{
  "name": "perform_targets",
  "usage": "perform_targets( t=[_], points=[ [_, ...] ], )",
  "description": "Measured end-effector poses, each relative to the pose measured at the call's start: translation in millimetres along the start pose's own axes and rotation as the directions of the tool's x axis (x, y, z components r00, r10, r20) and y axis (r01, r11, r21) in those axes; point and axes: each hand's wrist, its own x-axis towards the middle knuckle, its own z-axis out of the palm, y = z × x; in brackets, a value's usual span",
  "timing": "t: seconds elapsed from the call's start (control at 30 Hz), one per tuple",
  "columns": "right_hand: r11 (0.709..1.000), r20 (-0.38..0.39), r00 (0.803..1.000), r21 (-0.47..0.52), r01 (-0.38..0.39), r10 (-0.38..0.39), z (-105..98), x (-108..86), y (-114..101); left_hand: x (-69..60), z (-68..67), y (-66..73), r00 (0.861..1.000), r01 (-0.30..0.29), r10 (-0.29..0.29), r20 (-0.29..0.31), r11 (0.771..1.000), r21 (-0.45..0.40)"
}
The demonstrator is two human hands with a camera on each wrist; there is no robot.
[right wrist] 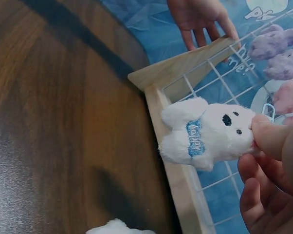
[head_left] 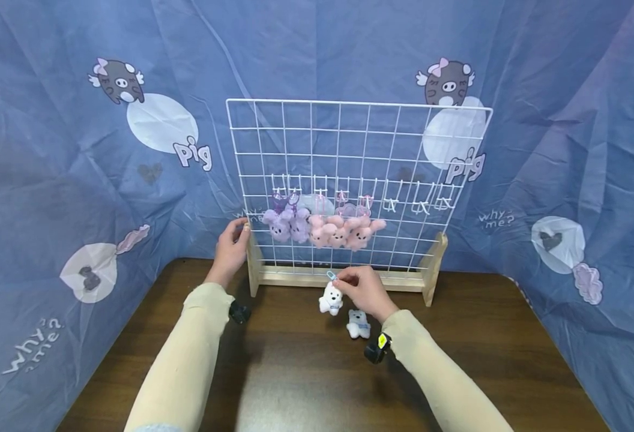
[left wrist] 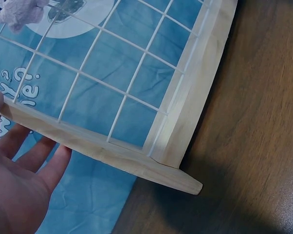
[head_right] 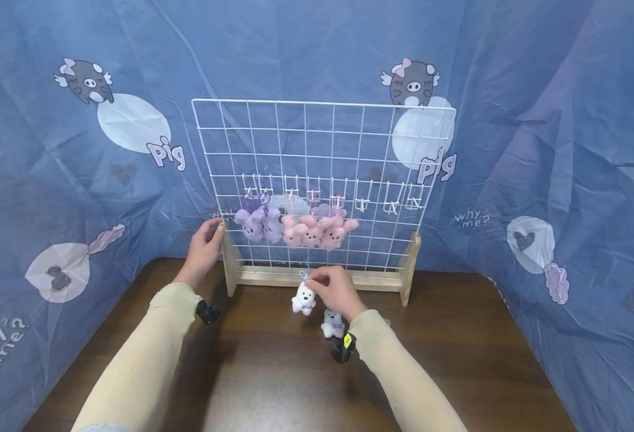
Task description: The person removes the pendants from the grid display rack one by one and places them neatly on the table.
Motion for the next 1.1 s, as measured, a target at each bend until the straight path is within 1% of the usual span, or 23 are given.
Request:
perform_targets(
  t=[0.13,0.23,0.4,0.63,0.8,0.9,1.1],
  points=[
    [1.0,-0.002,1.0,-0.003,-0.01,0.01,5,-1.8,7,-0.6,-0.4,0.0,1.0,0.005,-0.005,0.01,1.0,0.002],
    [1.0,-0.002,1.0,-0.017,0.011,-0.011,9,-2.6,12,-1.0,-0.4,0.2,1.0,0.007,-0.007,0.012,1.0,0.003],
    [0.998,0.0,0.999,-0.039,0.042,-0.042,13,-2.2,13,-0.1,-0.8,-1.0,1.0,0.0,0.0,0.005,1.0,-0.004],
    [0.997,0.055,0.998,-0.072,0.032,-0.028,18,-0.3,13,1.6,-1.0,-1.9,1.0,-0.007,0.007,0.001,1.0,-0.001],
    [0.991,0.098,0.995,-0.125,0.038,-0.026,23,0.9,16,1.7,-1.2,-1.3,1.0,-0.008,0.008,-0.001,1.0,0.0],
    [0.987,0.114,0.992,-0.151,0.06,-0.043,27,0.2,17,1.4,-1.1,-1.0,1.0,-0.014,0.014,-0.003,1.0,0.001],
    [0.972,0.111,0.992,-0.216,0.089,-0.066,37,-2.4,20,0.4,-1.0,-1.2,1.0,-0.015,0.015,-0.004,1.0,0.0]
  ],
)
